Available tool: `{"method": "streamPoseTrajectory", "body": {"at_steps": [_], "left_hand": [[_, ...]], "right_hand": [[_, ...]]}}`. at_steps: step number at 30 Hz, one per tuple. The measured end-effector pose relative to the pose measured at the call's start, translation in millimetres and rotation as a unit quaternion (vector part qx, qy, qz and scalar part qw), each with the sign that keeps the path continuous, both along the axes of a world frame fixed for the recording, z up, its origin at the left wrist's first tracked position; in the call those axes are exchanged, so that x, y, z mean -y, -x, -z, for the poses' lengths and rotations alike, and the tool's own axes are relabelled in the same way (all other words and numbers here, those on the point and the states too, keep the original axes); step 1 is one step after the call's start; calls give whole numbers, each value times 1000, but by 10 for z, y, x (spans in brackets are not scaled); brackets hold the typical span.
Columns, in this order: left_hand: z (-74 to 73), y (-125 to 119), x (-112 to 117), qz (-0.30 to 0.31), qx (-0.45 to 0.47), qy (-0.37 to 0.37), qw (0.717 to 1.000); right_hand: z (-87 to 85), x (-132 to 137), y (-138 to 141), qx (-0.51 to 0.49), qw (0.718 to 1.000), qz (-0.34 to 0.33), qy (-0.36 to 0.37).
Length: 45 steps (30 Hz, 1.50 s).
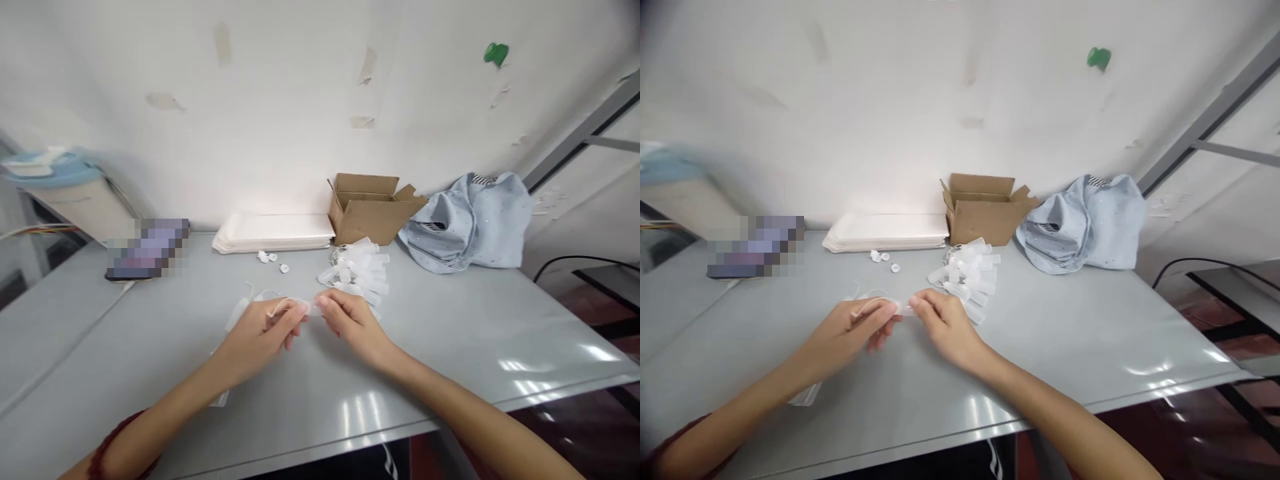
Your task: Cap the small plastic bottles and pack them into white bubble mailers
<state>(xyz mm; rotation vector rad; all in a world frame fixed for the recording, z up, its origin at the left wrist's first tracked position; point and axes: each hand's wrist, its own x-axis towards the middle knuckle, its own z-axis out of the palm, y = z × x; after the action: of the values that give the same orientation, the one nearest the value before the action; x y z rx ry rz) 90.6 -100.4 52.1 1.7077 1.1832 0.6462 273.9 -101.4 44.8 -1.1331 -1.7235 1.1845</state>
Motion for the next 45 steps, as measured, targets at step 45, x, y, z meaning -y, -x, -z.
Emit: {"method": "streamPoseTrajectory", "body": {"at_steps": [45], "left_hand": [[108,67,13,99,-131,-320,933]], "right_hand": [[-31,32,-67,86,995,-38,-16]]}}
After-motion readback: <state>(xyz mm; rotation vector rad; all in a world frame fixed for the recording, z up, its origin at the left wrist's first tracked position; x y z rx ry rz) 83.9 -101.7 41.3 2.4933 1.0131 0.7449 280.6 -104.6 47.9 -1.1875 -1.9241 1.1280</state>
